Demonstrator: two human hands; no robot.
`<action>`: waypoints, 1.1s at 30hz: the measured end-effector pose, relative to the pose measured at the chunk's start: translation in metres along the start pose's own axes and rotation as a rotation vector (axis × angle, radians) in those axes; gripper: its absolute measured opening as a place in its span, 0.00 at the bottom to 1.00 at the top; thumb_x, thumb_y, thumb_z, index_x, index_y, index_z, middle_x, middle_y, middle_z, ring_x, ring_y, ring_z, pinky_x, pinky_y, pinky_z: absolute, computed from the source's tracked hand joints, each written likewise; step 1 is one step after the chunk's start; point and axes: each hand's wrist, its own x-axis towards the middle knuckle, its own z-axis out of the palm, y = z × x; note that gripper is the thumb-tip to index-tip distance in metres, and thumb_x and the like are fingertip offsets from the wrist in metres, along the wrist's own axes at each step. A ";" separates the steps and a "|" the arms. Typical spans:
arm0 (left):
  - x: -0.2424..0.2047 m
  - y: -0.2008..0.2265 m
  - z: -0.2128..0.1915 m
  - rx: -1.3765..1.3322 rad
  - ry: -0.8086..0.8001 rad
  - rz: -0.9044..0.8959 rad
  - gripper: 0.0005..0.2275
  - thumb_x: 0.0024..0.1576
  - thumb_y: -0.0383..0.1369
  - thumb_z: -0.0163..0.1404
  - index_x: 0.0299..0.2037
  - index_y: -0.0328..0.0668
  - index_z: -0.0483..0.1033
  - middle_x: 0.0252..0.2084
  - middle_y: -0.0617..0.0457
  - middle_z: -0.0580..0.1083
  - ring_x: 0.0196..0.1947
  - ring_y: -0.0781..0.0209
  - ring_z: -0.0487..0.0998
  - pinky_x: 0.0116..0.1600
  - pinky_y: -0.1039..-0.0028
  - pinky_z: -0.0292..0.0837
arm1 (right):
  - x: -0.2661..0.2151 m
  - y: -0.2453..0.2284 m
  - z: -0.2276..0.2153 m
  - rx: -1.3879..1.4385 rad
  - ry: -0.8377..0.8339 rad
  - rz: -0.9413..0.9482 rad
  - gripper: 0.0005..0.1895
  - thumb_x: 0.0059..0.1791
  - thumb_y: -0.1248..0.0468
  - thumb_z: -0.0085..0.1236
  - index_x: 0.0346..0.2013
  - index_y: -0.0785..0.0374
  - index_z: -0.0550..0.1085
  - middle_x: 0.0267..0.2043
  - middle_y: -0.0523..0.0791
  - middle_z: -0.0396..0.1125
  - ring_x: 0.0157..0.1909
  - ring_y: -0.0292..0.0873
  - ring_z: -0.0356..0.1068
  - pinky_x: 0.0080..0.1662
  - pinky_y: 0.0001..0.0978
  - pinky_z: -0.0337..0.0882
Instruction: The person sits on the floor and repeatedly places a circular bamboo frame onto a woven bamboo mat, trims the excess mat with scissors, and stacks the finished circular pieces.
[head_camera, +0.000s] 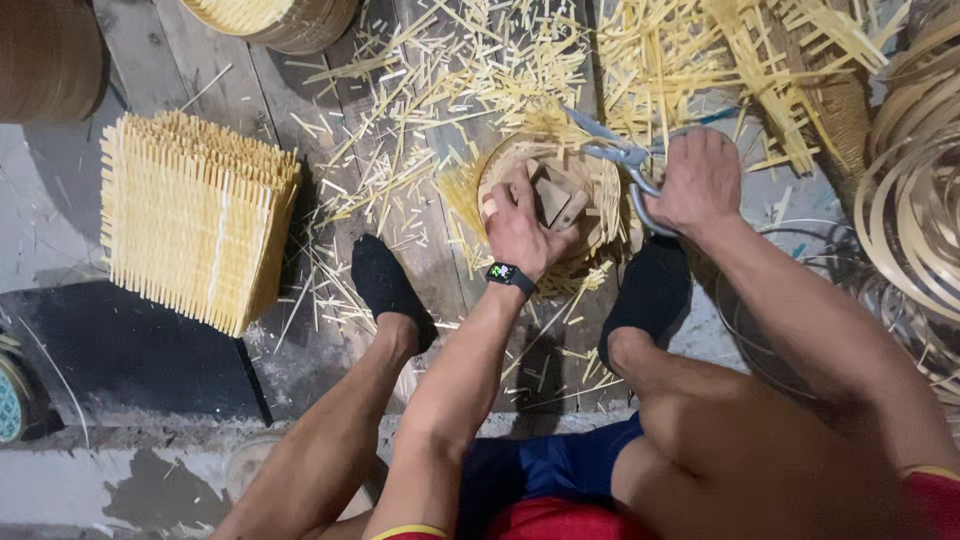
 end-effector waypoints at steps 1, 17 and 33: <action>-0.001 0.000 -0.002 0.007 0.030 0.053 0.54 0.32 0.43 0.72 0.71 0.40 0.55 0.52 0.37 0.65 0.46 0.34 0.73 0.46 0.51 0.76 | 0.002 -0.001 0.001 0.034 0.006 0.006 0.25 0.49 0.48 0.56 0.41 0.70 0.74 0.36 0.53 0.66 0.39 0.49 0.67 0.41 0.44 0.70; 0.011 -0.023 -0.034 -0.039 -0.072 0.412 0.49 0.36 0.41 0.72 0.70 0.44 0.58 0.56 0.41 0.68 0.58 0.35 0.69 0.56 0.53 0.72 | 0.019 0.039 0.011 0.112 -0.150 -0.089 0.22 0.53 0.47 0.51 0.43 0.65 0.76 0.38 0.52 0.67 0.42 0.52 0.70 0.43 0.50 0.74; -0.009 -0.001 0.003 -0.050 0.029 -0.081 0.49 0.50 0.50 0.63 0.77 0.44 0.44 0.64 0.29 0.63 0.57 0.32 0.72 0.56 0.50 0.74 | 0.028 0.035 0.008 -0.053 0.110 -0.242 0.22 0.50 0.47 0.55 0.40 0.65 0.76 0.35 0.53 0.67 0.37 0.48 0.68 0.37 0.44 0.73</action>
